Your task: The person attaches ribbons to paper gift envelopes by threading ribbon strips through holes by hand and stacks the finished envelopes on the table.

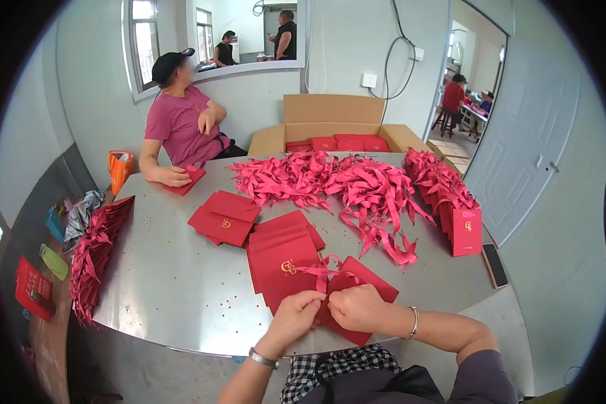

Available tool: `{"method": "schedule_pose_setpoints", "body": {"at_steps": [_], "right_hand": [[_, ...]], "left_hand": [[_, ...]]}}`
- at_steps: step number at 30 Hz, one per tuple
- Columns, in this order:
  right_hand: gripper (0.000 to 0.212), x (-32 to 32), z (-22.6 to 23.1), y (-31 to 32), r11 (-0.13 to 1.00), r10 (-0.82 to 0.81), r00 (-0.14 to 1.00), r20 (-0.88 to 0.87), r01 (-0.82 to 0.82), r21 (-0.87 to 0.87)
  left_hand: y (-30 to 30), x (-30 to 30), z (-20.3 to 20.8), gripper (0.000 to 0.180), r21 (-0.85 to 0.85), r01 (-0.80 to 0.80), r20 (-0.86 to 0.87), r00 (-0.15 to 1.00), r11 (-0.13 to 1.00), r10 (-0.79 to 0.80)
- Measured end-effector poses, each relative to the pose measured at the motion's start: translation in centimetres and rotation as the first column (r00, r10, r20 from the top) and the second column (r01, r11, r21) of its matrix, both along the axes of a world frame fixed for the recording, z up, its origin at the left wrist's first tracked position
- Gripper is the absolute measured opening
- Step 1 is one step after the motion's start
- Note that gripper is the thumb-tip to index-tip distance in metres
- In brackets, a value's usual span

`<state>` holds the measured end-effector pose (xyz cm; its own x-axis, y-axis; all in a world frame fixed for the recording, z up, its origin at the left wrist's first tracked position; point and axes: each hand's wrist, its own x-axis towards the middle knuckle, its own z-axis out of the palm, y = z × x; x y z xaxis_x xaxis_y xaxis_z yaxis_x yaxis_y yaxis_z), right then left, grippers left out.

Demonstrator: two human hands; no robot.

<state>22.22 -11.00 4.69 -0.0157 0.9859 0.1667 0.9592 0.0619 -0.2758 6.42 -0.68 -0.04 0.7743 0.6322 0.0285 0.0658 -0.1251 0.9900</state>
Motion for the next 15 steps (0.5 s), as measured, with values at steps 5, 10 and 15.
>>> {"method": "schedule_pose_setpoints", "body": {"at_steps": [5,10,15], "right_hand": [[0.016,0.4,-1.0,-0.7,0.916,0.143,0.974,0.176,-0.198,0.350],[0.016,-0.4,-1.1,-0.7,0.886,0.154,0.967,0.201,-0.225,0.405],[0.021,-0.3,-0.6,-0.6,0.948,0.120,0.977,0.179,-0.166,0.270]], "left_hand": [[1.6,0.2,5.9,0.023,0.008,0.265,-0.338,0.908,0.964,-0.247],[2.1,-0.4,5.0,0.014,0.731,0.366,-0.373,0.921,0.577,-0.111],[1.2,-0.4,4.2,0.008,0.806,0.225,-0.253,0.967,0.548,-0.024]]}}
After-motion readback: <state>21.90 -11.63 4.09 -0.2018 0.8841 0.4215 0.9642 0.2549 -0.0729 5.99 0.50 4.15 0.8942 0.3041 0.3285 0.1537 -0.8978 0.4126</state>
